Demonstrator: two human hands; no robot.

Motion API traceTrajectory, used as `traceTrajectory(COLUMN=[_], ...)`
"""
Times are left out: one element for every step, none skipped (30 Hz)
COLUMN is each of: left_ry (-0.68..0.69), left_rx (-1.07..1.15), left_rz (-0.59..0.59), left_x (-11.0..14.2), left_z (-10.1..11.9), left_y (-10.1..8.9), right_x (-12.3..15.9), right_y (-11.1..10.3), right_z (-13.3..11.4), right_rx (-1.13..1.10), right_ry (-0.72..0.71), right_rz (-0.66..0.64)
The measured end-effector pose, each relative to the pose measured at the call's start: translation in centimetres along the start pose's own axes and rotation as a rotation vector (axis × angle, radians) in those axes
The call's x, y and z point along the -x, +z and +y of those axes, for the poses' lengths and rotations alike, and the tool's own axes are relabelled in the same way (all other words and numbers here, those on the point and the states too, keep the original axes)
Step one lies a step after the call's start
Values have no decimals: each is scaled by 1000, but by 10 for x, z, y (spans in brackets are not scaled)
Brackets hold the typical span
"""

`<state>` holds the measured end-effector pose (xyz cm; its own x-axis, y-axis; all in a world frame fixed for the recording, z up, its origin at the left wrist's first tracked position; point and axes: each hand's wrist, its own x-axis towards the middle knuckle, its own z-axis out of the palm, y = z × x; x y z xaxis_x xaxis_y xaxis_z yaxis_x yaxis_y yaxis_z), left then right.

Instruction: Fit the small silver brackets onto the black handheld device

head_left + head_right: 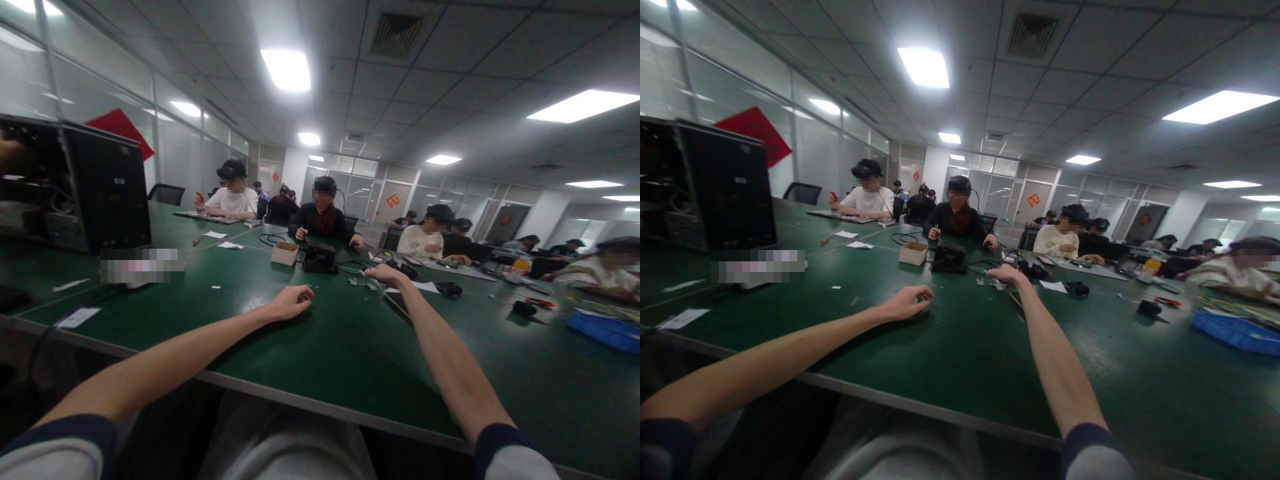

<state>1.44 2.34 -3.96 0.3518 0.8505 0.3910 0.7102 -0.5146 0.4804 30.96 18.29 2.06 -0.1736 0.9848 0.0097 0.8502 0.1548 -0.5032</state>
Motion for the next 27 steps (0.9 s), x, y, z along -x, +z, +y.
traceTrajectory(left_ry=[0, 0, -2, -6, -15, -28, -43, -56, -66, -73, -79, -87, -97, -106, -115, -122, -128, -134, -141, -149, -156, -161, -164, -166, -169, -170, -168], left_rx=[-14, -26, -36, -44, -53, -63, -77, -93, -112, -129, -145, -158, -166, -171, -175, -177, -178, -176, -172, -166, -159, -151, -142, -131, -120, -107, -95], left_rz=[32, 60, 86, 107, 126, 144, 160, 171, 177, 176, 171, 164, 155, 144, 130, 115, 97, 77, 60, 49, 42, 40, 42, 42, 39, 32, 25], left_x=[0, -1, -1, -1, -2, -2, -3, -3, -4, -4, -5, -5, -5, -6, -6, -6, -6, -6, -6, -6, -6, -6, -6, -6, -6, -6, -6], left_z=[0, 0, 0, 0, -1, -2, -3, -4, -5, -6, -6, -7, -7, -7, -7, -7, -7, -6, -6, -6, -7, -7, -8, -8, -9, -9, -10], left_y=[0, 0, 0, 0, 1, 1, 1, 0, 0, -1, -1, -2, -3, -4, -5, -5, -6, -6, -7, -7, -8, -8, -9, -9, -10, -10, -10], right_x=[6, 13, 20, 28, 35, 42, 49, 55, 60, 65, 70, 75, 80, 86, 90, 94, 96, 96, 94, 89, 81, 70, 57, 43, 29, 14, 1], right_y=[3, 7, 14, 22, 32, 42, 52, 62, 71, 78, 85, 91, 97, 101, 105, 109, 112, 114, 115, 115, 112, 108, 101, 93, 85, 76, 68], right_z=[-12, -25, -39, -54, -68, -81, -94, -105, -114, -121, -127, -130, -132, -133, -132, -130, -128, -124, -119, -113, -106, -97, -87, -77, -65, -54, -42], right_rx=[-38, -84, -100, -92, -67, -37, 4, 45, 81, 116, 132, 137, 143, 146, 150, 156, 160, 157, 141, 111, 72, 21, -27, -44, -27, 35, 111], right_ry=[-41, -97, -144, -190, -217, -240, -268, -292, -326, -349, -355, -352, -342, -339, -342, -355, -378, -403, -423, -436, -433, -420, -403, -357, -312, -260, -161], right_rz=[-124, -240, -336, -398, -446, -477, -494, -483, -435, -400, -372, -350, -351, -353, -351, -345, -333, -313, -284, -263, -229, -198, -201, -151, -48, 98, 237])
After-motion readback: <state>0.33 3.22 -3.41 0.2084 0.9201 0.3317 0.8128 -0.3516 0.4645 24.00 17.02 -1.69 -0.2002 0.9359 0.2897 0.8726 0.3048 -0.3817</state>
